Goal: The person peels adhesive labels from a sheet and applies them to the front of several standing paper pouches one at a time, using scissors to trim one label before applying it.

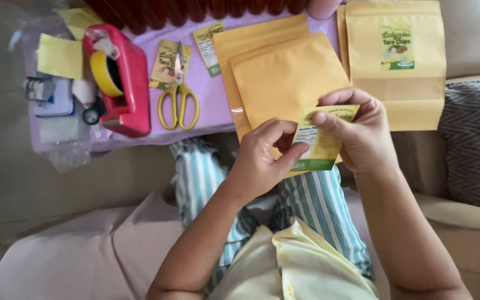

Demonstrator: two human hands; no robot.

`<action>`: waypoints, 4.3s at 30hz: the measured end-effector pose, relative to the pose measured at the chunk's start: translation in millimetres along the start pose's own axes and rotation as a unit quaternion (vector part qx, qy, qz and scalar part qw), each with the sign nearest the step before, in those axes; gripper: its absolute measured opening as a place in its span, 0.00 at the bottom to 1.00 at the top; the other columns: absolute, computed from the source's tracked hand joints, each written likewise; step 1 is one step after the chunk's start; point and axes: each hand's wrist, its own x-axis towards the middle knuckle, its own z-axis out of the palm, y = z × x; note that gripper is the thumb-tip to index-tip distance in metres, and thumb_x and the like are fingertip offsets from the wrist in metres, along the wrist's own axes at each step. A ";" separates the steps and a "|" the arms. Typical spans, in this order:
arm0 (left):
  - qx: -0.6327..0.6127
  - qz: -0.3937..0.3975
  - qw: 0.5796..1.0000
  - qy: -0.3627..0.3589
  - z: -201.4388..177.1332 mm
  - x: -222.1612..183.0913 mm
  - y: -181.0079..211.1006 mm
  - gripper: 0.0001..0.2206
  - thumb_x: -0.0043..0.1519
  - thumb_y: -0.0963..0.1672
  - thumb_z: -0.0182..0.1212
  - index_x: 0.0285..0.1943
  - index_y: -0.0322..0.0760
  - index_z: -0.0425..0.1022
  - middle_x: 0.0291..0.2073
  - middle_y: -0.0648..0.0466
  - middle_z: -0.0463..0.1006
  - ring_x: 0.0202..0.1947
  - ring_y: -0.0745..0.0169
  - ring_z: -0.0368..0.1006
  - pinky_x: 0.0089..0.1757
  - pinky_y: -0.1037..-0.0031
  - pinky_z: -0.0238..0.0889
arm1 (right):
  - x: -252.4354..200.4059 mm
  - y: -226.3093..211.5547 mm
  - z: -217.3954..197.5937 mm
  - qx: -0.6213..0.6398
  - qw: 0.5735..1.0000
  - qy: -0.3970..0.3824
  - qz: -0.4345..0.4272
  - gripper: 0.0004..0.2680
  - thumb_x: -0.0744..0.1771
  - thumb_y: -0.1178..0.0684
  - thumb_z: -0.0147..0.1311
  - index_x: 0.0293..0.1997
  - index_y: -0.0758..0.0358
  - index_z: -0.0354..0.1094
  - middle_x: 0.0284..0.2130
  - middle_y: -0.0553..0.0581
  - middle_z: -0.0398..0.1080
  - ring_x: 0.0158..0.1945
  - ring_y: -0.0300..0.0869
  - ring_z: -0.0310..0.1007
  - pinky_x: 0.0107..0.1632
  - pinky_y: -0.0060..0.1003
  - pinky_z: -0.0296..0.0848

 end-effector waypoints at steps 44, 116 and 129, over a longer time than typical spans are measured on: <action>-0.036 -0.113 0.985 -0.127 -45.5 42.4 46.2 0.02 0.64 0.39 0.60 0.41 0.34 0.78 0.32 0.53 0.83 0.33 0.68 0.83 0.37 0.84 0.78 | -1.1 -37.7 24.7 -0.180 0.975 -0.129 -0.016 0.08 0.61 0.63 0.70 0.35 0.62 0.72 0.32 0.55 0.77 0.34 0.34 0.78 0.40 0.23 0.80; 0.337 0.159 0.922 -0.101 -35.3 42.0 41.3 0.05 0.62 0.35 0.59 0.38 0.35 0.68 0.29 0.51 0.70 0.27 0.53 0.68 0.32 0.64 0.64 | -8.9 -55.0 38.8 -0.306 0.940 -0.110 -0.109 0.11 0.63 0.63 0.73 0.41 0.64 0.70 0.32 0.55 0.77 0.40 0.37 0.83 0.41 0.25 0.82; 0.124 0.046 0.982 -0.133 -41.1 49.6 52.5 0.07 0.62 0.34 0.55 0.33 0.34 0.68 0.25 0.55 0.69 0.24 0.67 0.62 0.27 0.77 0.56 | -4.3 -57.0 33.9 -0.194 0.966 -0.170 -0.031 0.13 0.61 0.65 0.71 0.43 0.65 0.68 0.34 0.59 0.78 0.40 0.38 0.83 0.44 0.28 0.86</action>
